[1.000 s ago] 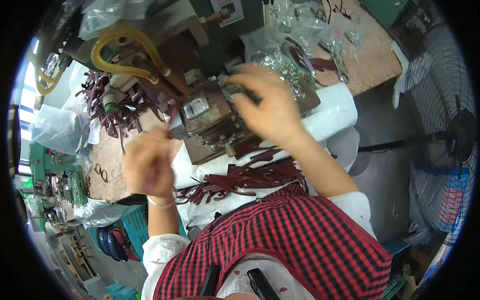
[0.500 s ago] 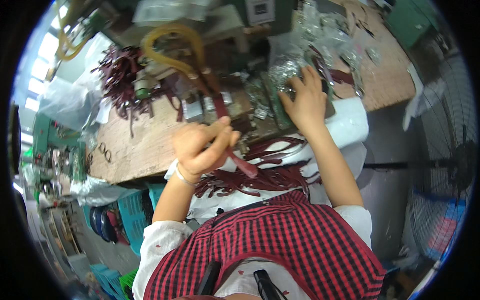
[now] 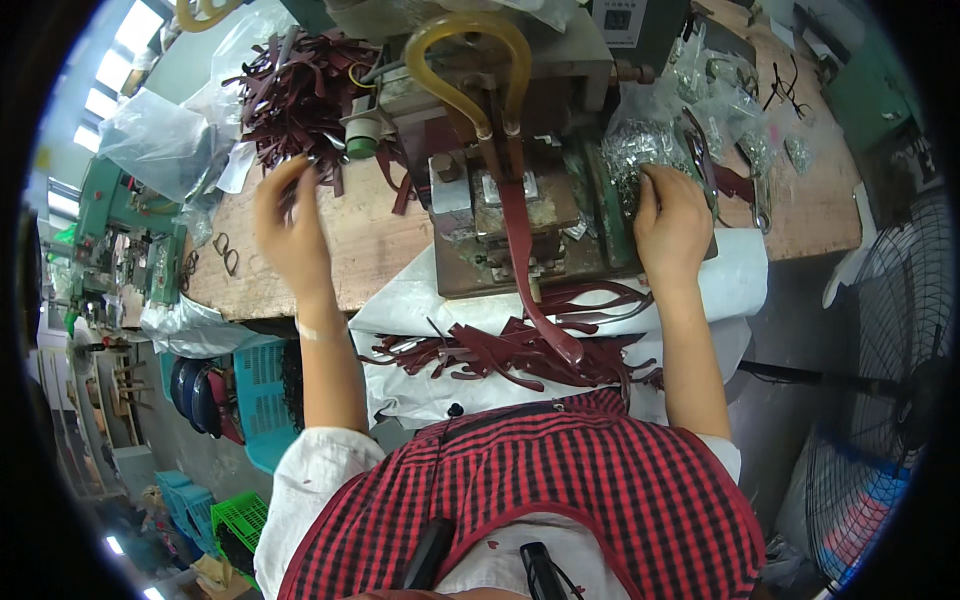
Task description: The person repeatedly picks up maroon leather straps and small metal hardware, inserts the hardware into the strap ends, and uses a press-like machine to secure them. Finished straps are placed into a white bag on the table.
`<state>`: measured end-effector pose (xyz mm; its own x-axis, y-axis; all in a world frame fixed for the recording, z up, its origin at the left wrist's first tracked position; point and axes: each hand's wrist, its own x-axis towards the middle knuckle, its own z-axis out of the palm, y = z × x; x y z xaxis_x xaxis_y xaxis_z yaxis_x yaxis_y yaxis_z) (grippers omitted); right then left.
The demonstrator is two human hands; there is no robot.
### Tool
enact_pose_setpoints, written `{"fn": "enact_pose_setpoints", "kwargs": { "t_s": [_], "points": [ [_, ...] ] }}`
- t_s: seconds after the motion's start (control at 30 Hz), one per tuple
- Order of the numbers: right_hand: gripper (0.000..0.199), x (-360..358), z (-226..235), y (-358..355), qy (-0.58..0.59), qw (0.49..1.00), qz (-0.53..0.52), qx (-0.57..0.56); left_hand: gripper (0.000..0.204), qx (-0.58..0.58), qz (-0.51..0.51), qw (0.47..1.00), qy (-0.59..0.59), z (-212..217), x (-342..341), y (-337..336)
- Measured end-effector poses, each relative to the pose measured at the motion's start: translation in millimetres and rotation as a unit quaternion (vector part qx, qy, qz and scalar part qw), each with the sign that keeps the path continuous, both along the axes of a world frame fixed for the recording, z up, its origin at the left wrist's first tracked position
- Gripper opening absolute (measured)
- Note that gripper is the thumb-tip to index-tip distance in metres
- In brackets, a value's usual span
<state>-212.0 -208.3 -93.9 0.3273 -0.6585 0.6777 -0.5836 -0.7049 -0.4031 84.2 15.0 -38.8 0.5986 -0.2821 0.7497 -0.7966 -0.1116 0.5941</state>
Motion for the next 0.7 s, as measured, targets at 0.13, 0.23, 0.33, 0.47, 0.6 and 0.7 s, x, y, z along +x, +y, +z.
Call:
{"fn": "enact_pose_setpoints", "kwargs": {
  "t_s": [0.13, 0.23, 0.33, 0.47, 0.6, 0.7],
  "points": [
    [0.014, 20.1, 6.9, -3.3, -0.043, 0.998, 0.024, 0.046, 0.019, 0.267, 0.092, 0.959, -0.018, -50.0, 61.8, -55.4],
    [0.014, 12.2, -1.2, -9.7, -0.058, 0.993, -0.016, 0.098, 0.042, 0.395, 0.126, 0.903, 0.110, -90.8, 58.1, -95.0],
    [0.014, -12.4, -0.7, -1.7, -0.111, 0.983, -0.006, 0.143, 0.038, 0.389, 0.052, 0.912, 0.121, -134.1, 77.6, -80.4],
    [0.016, -61.4, -4.5, 21.9, -0.166, 0.965, -0.021, 0.200, 0.029, 0.387, 0.052, 0.917, 0.079, -106.2, 79.1, -1.6],
    [0.016, -77.0, -0.8, 31.6, -0.189, 0.953, -0.015, 0.236, 0.018, 0.257, 0.051, 0.963, 0.062, -76.3, 73.4, 38.7],
    [0.017, -45.2, 31.7, 45.0, -0.212, 0.929, 0.091, 0.288, 0.013, 0.060, -0.027, 0.977, 0.201, -44.6, 50.2, 29.4]
  ]
}}
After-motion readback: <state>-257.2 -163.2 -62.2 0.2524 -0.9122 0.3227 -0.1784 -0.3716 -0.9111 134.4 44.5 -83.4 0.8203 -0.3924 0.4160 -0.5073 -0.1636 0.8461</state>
